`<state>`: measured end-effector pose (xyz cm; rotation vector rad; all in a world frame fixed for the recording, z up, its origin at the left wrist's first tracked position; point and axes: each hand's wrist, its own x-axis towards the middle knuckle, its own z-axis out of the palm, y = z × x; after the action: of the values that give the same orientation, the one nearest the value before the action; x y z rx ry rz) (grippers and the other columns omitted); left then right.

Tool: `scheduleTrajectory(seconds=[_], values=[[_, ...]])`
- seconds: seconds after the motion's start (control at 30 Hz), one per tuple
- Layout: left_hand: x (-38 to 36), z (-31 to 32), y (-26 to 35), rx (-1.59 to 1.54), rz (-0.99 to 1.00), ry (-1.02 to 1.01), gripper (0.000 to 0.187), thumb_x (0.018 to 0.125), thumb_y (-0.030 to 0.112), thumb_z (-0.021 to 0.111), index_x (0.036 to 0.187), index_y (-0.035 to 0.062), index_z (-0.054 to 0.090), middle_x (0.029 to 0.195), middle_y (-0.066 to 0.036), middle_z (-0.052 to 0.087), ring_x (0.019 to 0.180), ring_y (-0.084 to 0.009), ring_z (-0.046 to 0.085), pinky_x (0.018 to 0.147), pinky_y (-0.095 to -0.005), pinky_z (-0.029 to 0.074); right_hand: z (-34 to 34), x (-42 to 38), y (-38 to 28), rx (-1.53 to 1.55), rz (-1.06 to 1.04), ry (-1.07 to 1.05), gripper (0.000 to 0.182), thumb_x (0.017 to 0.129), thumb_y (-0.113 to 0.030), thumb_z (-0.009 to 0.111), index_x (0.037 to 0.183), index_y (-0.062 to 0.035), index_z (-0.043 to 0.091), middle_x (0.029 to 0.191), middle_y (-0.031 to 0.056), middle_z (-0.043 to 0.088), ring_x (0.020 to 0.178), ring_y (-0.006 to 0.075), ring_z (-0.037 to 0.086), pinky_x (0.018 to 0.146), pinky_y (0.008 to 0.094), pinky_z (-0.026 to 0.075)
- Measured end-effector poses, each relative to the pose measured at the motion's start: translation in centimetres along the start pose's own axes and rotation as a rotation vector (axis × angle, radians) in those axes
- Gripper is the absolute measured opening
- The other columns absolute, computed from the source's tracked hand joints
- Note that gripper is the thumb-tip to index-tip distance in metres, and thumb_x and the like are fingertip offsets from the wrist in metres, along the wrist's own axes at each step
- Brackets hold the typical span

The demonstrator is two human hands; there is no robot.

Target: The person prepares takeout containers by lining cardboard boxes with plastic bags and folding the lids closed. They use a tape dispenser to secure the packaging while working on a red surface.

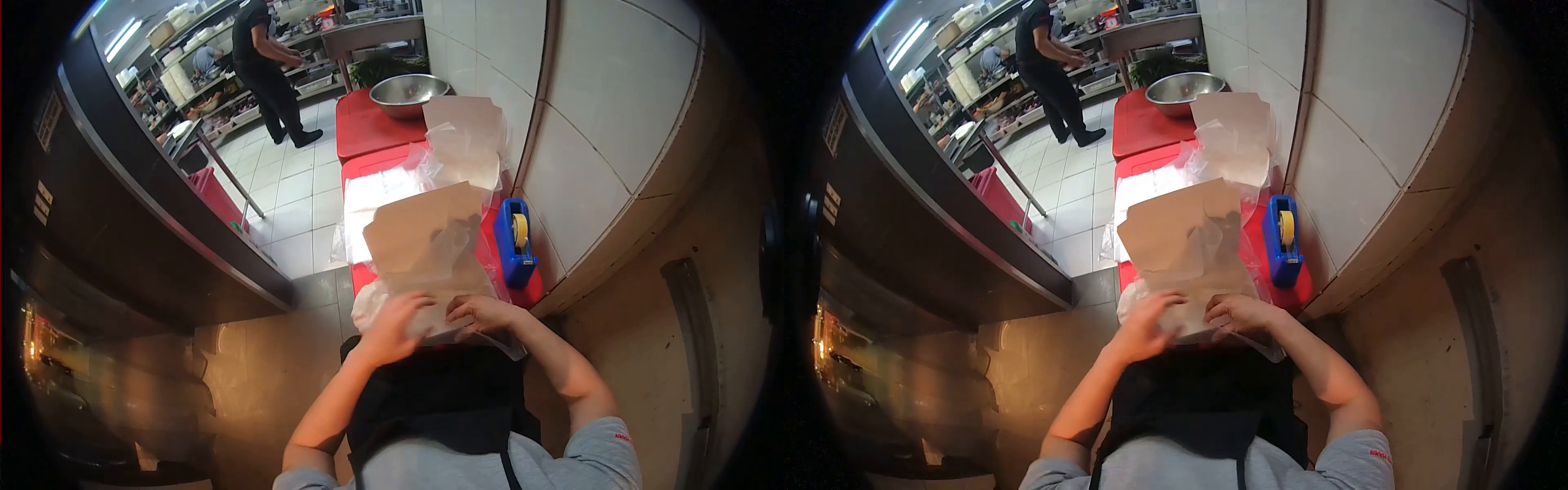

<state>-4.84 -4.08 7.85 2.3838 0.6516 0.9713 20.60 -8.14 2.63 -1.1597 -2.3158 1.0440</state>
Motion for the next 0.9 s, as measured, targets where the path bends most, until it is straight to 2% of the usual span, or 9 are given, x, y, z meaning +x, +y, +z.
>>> scheduleTrajectory(seconds=[0.07, 0.17, 0.27, 0.43, 0.53, 0.57, 0.63, 0.8, 0.9], values=[[0.4, 1.1, 1.2, 0.129, 0.082, -0.181, 0.020, 0.078, 0.017, 0.066, 0.094, 0.0069, 0.062, 0.088, -0.006, 0.060, 0.092, -0.0237, 0.057, 0.097, -0.0438, 0.033, 0.5, -0.2, 0.0, -0.019, -0.031, 0.041, 0.032, 0.077, -0.023, 0.073, 0.102, -0.0047, 0.066, 0.106, 0.0089, 0.059, 0.100, 0.0239, 0.058, 0.085, 0.0326, 0.046], [0.5, -1.6, 0.4, 0.248, 0.075, -0.562, 0.023, 0.076, 0.022, 0.069, 0.095, 0.0120, 0.064, 0.092, -0.002, 0.061, 0.095, -0.0210, 0.056, 0.099, -0.0450, 0.030, -0.1, -0.8, -0.8, 0.063, 0.017, 0.118, 0.025, 0.079, -0.019, 0.071, 0.097, -0.0034, 0.067, 0.100, 0.0090, 0.061, 0.092, 0.0222, 0.060, 0.079, 0.0306, 0.047], [-0.3, -3.8, 2.4, 0.133, 0.063, -0.621, 0.015, 0.075, 0.019, 0.070, 0.088, 0.0157, 0.065, 0.088, 0.000, 0.059, 0.096, -0.0176, 0.055, 0.095, -0.0405, 0.030, -0.5, -1.0, -1.1, 0.199, 0.138, 0.088, 0.018, 0.080, -0.018, 0.069, 0.091, -0.0030, 0.069, 0.089, 0.0092, 0.062, 0.084, 0.0206, 0.062, 0.074, 0.0301, 0.047], [-2.9, -4.6, 3.5, 0.085, -0.002, -0.256, 0.014, 0.072, 0.014, 0.072, 0.085, 0.0150, 0.065, 0.086, 0.000, 0.059, 0.090, -0.0180, 0.056, 0.087, -0.0368, 0.032, -0.7, 0.0, -0.7, 0.207, 0.213, 0.057, 0.017, 0.080, -0.020, 0.066, 0.086, -0.0037, 0.068, 0.082, 0.0113, 0.064, 0.078, 0.0246, 0.063, 0.071, 0.0335, 0.048], [-4.8, -4.0, 4.0, 0.003, 0.014, -0.147, 0.017, 0.071, 0.011, 0.072, 0.086, 0.0140, 0.065, 0.085, -0.001, 0.060, 0.086, -0.0185, 0.057, 0.083, -0.0347, 0.033, -0.1, 1.0, -0.9, -0.207, 0.090, -0.014, 0.020, 0.080, -0.021, 0.064, 0.087, -0.0028, 0.067, 0.086, 0.0109, 0.065, 0.082, 0.0277, 0.062, 0.072, 0.0340, 0.049], [-5.4, -3.8, 4.2, -0.025, 0.020, -0.120, 0.018, 0.070, 0.010, 0.072, 0.086, 0.0137, 0.065, 0.085, -0.001, 0.060, 0.085, -0.0187, 0.058, 0.082, -0.0341, 0.034, -0.1, 1.0, -1.2, -0.296, 0.069, -0.037, 0.018, 0.079, -0.021, 0.061, 0.085, -0.0044, 0.065, 0.087, 0.0114, 0.062, 0.081, 0.0326, 0.061, 0.069, 0.0392, 0.049], [-6.1, -2.8, 4.7, -0.108, 0.077, -0.116, 0.022, 0.067, 0.006, 0.073, 0.086, 0.0120, 0.065, 0.083, 0.000, 0.061, 0.082, -0.0174, 0.058, 0.079, -0.0327, 0.036, 0.0, 1.2, -3.1, -0.448, 0.034, 0.016, 0.014, 0.078, -0.017, 0.060, 0.085, -0.0056, 0.062, 0.087, 0.0112, 0.059, 0.079, 0.0329, 0.060, 0.066, 0.0409, 0.049], [-6.2, 0.5, 3.6, -0.106, 0.222, -0.066, 0.028, 0.065, 0.002, 0.073, 0.090, 0.0105, 0.064, 0.091, -0.003, 0.061, 0.087, -0.0199, 0.059, 0.079, -0.0340, 0.043, 0.0, 1.1, -5.4, -0.448, -0.109, 0.390, 0.013, 0.074, -0.005, 0.058, 0.086, -0.0057, 0.053, 0.084, 0.0129, 0.053, 0.074, 0.0343, 0.059, 0.062, 0.0421, 0.049], [-4.4, 0.2, 2.9, -0.026, 0.207, -0.012, 0.030, 0.067, 0.000, 0.069, 0.095, 0.0100, 0.064, 0.103, -0.008, 0.059, 0.093, -0.0253, 0.057, 0.081, -0.0357, 0.044, -1.2, 1.8, -6.9, -0.522, -0.164, 0.600, 0.016, 0.074, -0.002, 0.055, 0.088, -0.0047, 0.050, 0.084, 0.0142, 0.052, 0.068, 0.0342, 0.058, 0.058, 0.0407, 0.050]])
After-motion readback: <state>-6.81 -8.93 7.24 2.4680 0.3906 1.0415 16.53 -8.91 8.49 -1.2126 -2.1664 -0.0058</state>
